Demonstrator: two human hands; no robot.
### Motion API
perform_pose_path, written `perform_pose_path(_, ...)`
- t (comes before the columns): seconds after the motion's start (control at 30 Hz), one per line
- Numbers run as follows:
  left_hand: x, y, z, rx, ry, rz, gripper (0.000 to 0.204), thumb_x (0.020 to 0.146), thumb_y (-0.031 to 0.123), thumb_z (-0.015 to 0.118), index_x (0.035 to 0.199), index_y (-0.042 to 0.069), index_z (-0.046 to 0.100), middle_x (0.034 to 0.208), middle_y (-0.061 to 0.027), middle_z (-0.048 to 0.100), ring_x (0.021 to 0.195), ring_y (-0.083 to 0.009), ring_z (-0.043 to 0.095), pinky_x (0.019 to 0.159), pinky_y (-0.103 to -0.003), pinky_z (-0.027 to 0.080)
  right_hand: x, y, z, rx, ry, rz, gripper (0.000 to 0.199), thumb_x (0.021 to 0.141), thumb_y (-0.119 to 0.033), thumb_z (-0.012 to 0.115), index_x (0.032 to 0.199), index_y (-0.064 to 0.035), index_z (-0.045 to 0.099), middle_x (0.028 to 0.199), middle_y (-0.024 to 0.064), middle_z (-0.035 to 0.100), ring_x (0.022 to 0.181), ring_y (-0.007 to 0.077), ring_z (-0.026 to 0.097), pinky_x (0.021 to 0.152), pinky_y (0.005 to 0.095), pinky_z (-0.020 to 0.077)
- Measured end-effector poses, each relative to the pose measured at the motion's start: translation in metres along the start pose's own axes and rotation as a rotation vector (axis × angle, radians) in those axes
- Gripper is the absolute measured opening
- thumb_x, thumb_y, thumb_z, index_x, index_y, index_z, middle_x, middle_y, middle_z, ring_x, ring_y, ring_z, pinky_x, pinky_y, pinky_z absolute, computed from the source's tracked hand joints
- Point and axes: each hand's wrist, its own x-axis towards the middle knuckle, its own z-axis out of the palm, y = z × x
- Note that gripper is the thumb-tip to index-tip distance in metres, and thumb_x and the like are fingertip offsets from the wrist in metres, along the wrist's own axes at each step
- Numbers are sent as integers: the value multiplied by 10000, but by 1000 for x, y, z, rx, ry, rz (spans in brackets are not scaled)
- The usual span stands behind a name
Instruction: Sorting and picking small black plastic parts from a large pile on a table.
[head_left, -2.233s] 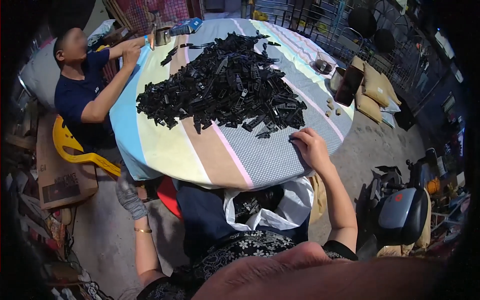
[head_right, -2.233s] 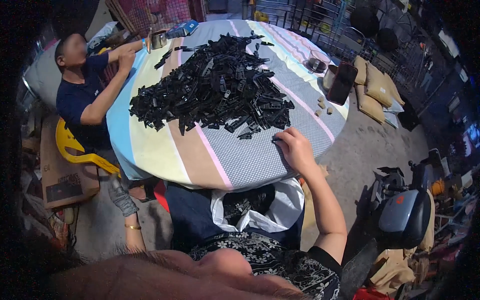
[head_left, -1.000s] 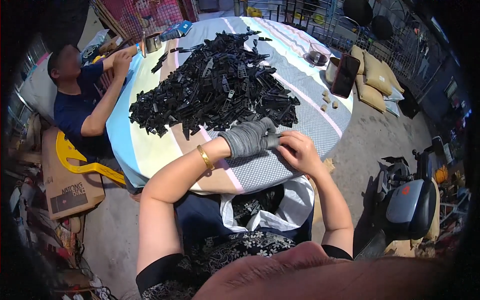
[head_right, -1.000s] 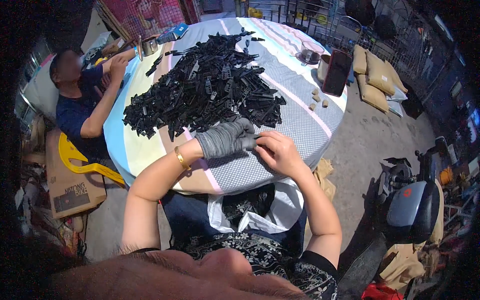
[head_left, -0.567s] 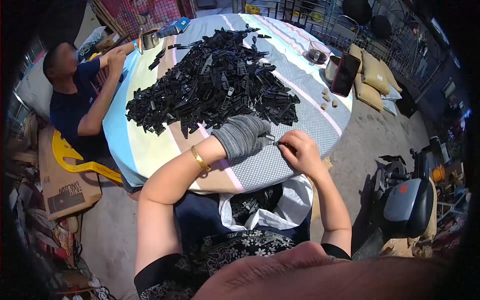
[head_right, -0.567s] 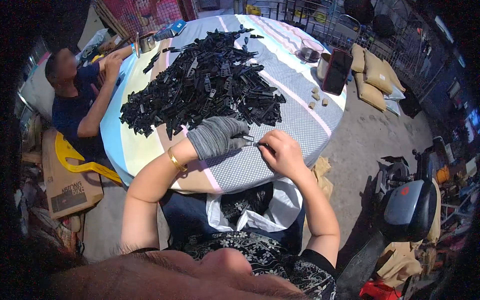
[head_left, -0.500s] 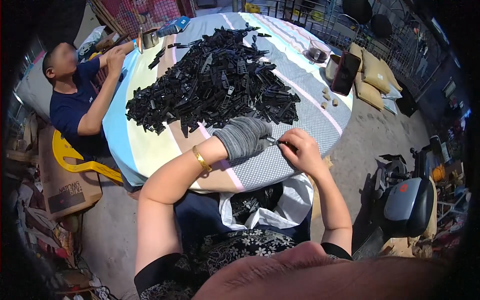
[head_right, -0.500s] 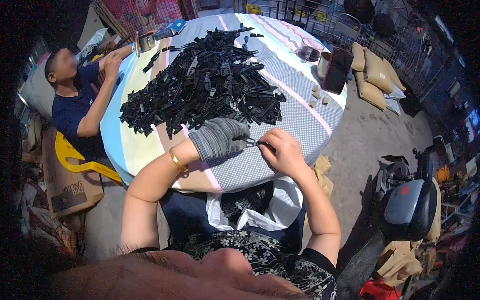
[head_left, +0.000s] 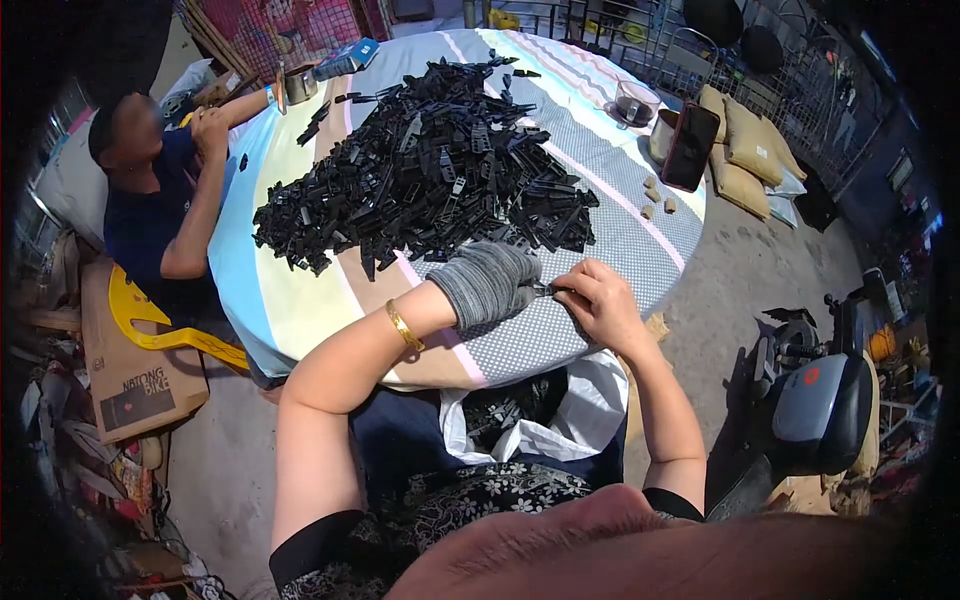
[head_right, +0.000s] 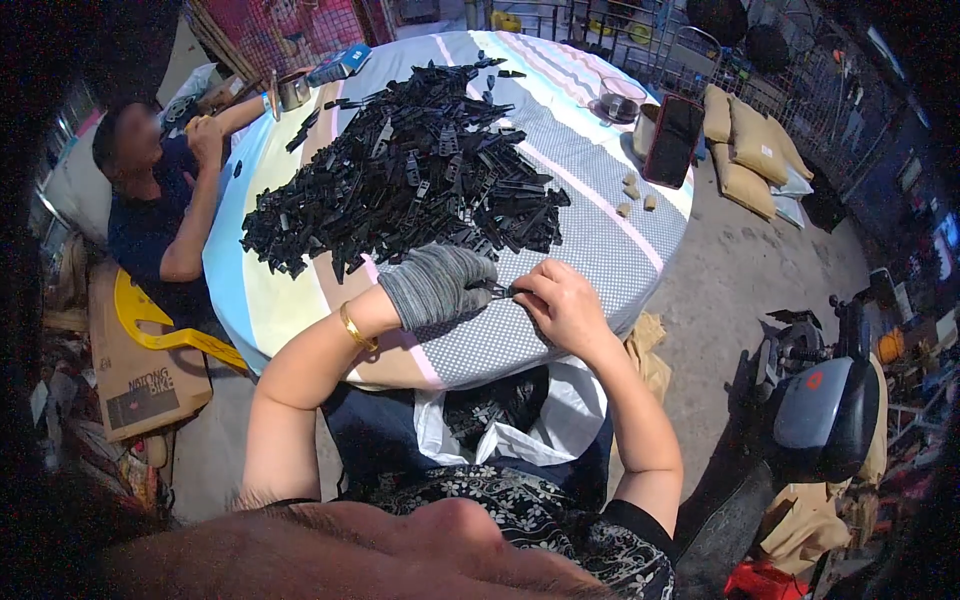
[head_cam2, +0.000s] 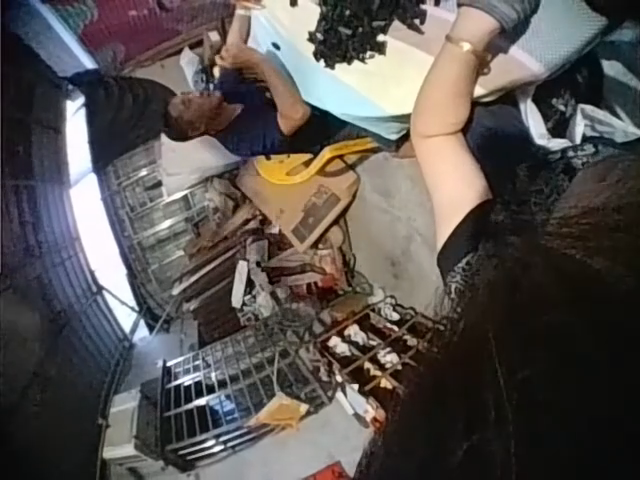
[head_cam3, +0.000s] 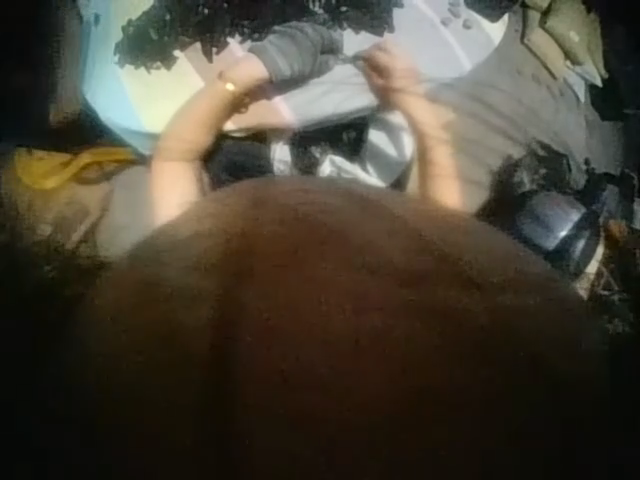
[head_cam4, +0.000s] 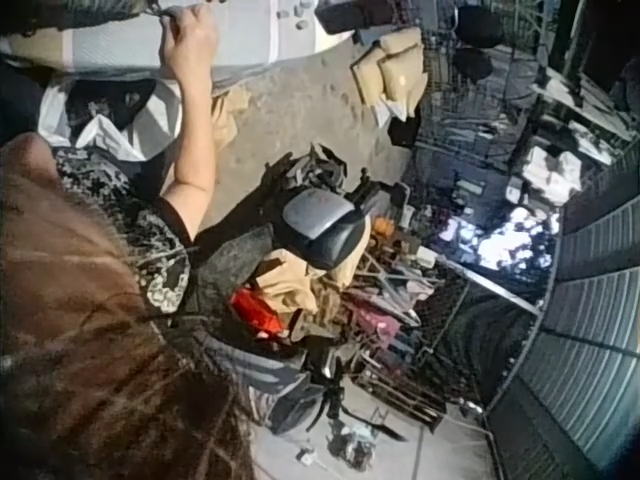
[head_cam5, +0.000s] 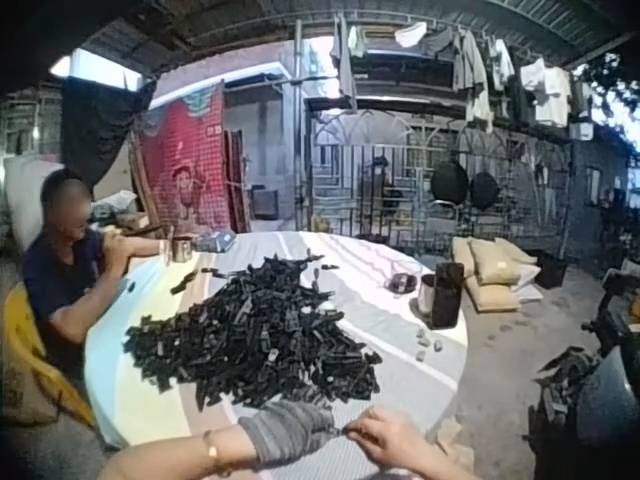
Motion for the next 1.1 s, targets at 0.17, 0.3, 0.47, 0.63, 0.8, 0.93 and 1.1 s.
perform_pose_path(0.17, -1, 1, -2, 27, 2, -7, 240, 760, 264, 583, 909, 81, 629, 817, -135, 627, 778, -324, 600, 707, -421, 471, 0, 2, 2, 41, 9, 49, 140, 713, -82, 670, 830, -28, 616, 761, 98, 565, 727, 282, 563, 639, 364, 459)
perform_pose_path(0.3, -3, 5, -7, 51, -19, -30, 222, 759, 259, 585, 886, 81, 621, 796, -138, 620, 769, -323, 600, 701, -429, 469, 0, 4, 3, 24, 31, -7, 145, 715, -84, 669, 824, -17, 600, 762, 104, 573, 732, 290, 567, 636, 366, 460)
perform_pose_path(0.47, -3, 4, 1, 101, 4, 0, 215, 786, 273, 563, 868, 79, 603, 775, -135, 609, 757, -323, 597, 684, -438, 465, 1, -2, 4, -55, 63, -73, 116, 723, -73, 654, 806, -19, 594, 763, 103, 577, 716, 283, 571, 620, 368, 464)
perform_pose_path(0.63, 6, 6, 13, 95, 10, 8, 214, 791, 248, 547, 828, 40, 580, 761, -163, 608, 730, -333, 608, 648, -432, 481, 1, 0, 11, -69, 93, -112, 127, 716, -58, 654, 823, -16, 600, 785, 105, 586, 713, 285, 577, 608, 360, 472)
perform_pose_path(0.8, 17, 6, 22, 113, 68, 49, 215, 754, 248, 578, 803, 41, 607, 749, -175, 622, 724, -338, 613, 651, -433, 488, 5, -15, 14, -128, 118, -127, 126, 700, -40, 643, 817, -25, 599, 754, 96, 568, 704, 271, 571, 590, 353, 470)
perform_pose_path(0.93, 26, 10, 9, 183, -66, 42, 221, 738, 243, 588, 788, 33, 637, 770, -174, 634, 748, -332, 624, 680, -422, 501, 3, -14, 18, -185, 168, -116, 129, 683, -41, 659, 801, -29, 610, 730, 87, 567, 664, 261, 567, 568, 360, 463)
perform_pose_path(1.1, 42, 17, 1, 254, -193, 116, 174, 711, 160, 574, 793, 41, 670, 756, -181, 649, 749, -325, 647, 674, -411, 514, -7, -10, 13, -168, 182, -18, 68, 685, -47, 667, 743, -27, 638, 713, 93, 567, 643, 269, 563, 557, 376, 449)
